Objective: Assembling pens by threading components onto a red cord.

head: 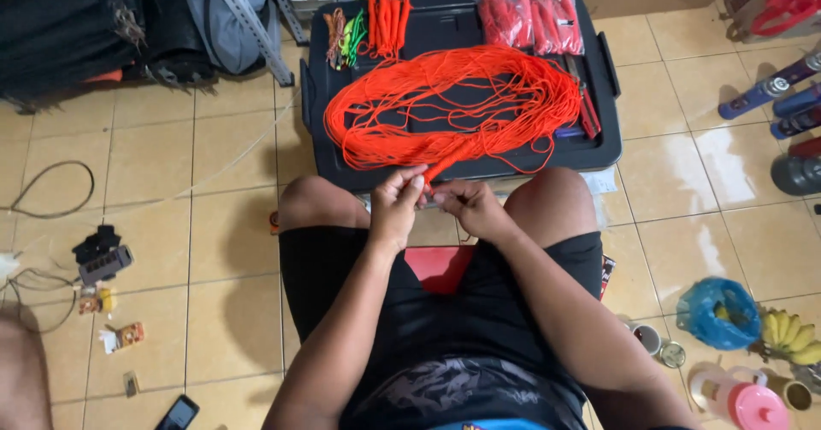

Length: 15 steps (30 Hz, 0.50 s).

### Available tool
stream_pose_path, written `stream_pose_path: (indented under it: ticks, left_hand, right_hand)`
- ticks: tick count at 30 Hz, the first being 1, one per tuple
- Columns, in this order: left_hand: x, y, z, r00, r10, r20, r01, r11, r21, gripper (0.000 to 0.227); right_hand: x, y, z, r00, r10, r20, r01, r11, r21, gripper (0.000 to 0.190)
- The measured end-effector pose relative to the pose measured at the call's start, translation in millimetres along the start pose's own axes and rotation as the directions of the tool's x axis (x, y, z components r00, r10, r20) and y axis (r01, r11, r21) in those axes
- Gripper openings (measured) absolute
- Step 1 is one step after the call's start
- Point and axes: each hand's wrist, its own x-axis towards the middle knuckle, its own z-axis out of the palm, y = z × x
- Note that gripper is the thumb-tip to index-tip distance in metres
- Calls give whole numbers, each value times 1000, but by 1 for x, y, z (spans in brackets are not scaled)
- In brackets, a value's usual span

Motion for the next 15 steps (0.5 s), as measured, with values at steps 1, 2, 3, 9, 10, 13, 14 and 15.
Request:
stream_pose_path:
  ticks: [1, 2, 3, 9, 10, 13, 14, 15]
  left_hand:
    - [-3, 7, -1, 1000, -11, -9, 11, 1000, -1, 27]
    - [-5, 14, -1, 1000, 8, 1, -8, 999, 49, 25]
    - [-1, 23, -1, 999, 40, 15, -42, 994, 98, 23]
    - [-2, 30, -12, 962, 52, 268, -134, 945, 299, 13]
    - [1, 39, -9, 961, 64, 269, -146, 944, 296, 13]
    - [-9, 56, -3, 925, -61, 376, -59, 952, 300, 14]
    - [-12, 62, -1, 897, -105, 429, -25, 958, 285, 14]
    - [-6, 71, 1, 868, -130, 480, -6, 963, 270, 13]
  right_hand:
    - [-4, -5, -1, 1000, 13, 7, -13, 1000, 2, 11]
    - [-7, -10, -2, 1000, -18, 21, 19, 998, -54, 10]
    - [-3, -16, -4, 997, -62, 38, 65, 992, -111, 8]
    - [-1, -62, -32, 968, -81, 237, 143, 956, -255, 3]
    - [11, -82, -40, 967, -91, 239, 154, 953, -260, 3]
    - [26, -125, -53, 916, -91, 391, 261, 875, -408, 2]
    - [29, -133, -53, 909, -15, 417, 194, 900, -391, 3]
    - [40, -142, -53, 893, 46, 448, 142, 915, -377, 4]
